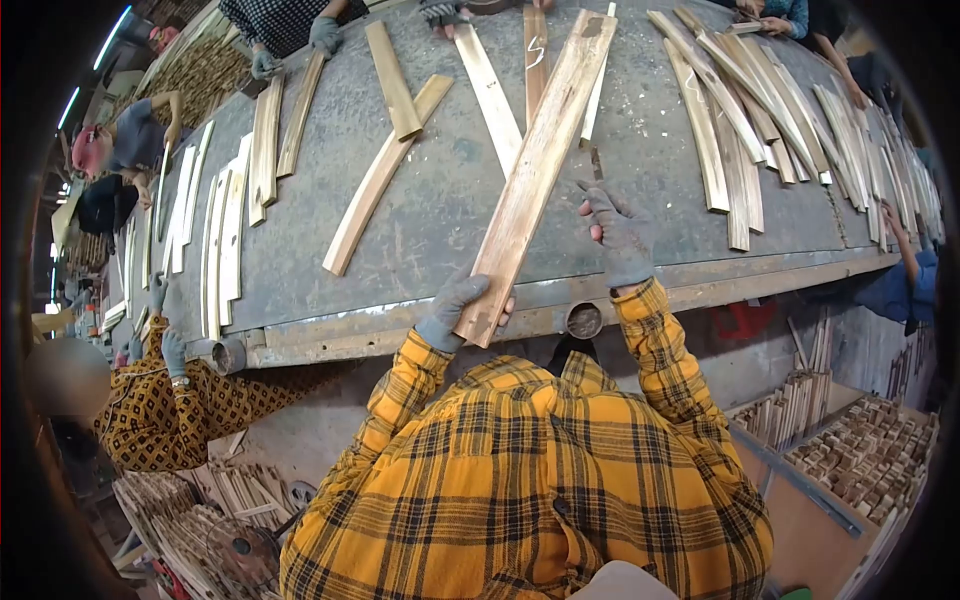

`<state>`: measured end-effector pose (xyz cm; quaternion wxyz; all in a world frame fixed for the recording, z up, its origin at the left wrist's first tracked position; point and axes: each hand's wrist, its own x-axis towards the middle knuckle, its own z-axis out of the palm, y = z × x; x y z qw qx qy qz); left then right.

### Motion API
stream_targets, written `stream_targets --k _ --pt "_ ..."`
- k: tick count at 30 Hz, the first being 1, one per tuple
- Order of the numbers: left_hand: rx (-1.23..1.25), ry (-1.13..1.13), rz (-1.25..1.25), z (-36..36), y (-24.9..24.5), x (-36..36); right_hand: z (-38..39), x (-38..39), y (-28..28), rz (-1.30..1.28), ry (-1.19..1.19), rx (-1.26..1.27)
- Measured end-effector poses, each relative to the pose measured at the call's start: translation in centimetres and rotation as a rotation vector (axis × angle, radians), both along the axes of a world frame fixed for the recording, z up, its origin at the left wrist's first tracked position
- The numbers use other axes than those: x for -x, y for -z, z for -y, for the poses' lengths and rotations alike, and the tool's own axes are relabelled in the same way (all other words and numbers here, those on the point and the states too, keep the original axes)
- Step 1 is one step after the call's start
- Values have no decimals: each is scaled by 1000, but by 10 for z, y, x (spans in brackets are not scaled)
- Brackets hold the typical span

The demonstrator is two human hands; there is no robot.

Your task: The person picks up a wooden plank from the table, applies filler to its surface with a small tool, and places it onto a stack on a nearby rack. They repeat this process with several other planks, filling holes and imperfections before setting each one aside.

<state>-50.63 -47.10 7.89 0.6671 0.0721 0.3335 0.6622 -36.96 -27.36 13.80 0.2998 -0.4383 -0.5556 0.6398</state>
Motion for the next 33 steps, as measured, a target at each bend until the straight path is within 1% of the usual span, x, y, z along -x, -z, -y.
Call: stream_targets --k 2,3,5,6,7,9,10,11,12,14,15,18,21,24,27,30,33 --pt "21 -30 -210 -6 -21 -4 -8 -3 13 21 65 -149" --pt "51 -34 -234 -6 -23 -4 -14 -8 19 35 99 -220" --pt "113 -8 -298 5 -18 7 -37 -15 26 52 53 -766" --pt "155 4 -325 15 -15 12 -38 -20 26 50 -4 -800" --pt "264 36 -305 27 -20 17 -37 -24 23 47 -62 -834" --pt "294 116 -251 53 -31 23 -29 -31 17 11 -213 -428" --pt "308 158 -222 65 -33 24 -27 -34 27 88 -251 -459" --pt "281 190 -96 76 -29 24 -26 -36 41 163 -290 -495" --pt "330 194 -102 83 -29 22 -24 -38 52 237 -329 -529" --pt "414 199 -121 92 -32 19 -16 -39 71 334 -330 -774" --pt "422 202 -136 97 -26 19 -12 -35 72 377 -330 -904" --pt "486 169 -158 105 -22 14 -2 -34 65 499 -346 -871" --pt "488 154 -103 103 -21 13 -1 -37 81 537 -399 -1018" --pt "464 141 -103 102 -26 13 6 -36 86 768 -425 -1096" --pt "457 147 -113 97 -32 11 14 -41 89 802 -446 -1205" --pt "465 151 -150 98 -26 14 22 -44 82 823 -512 -1148" --pt "476 152 -139 95 -29 13 14 -42 78 836 -446 -1098"
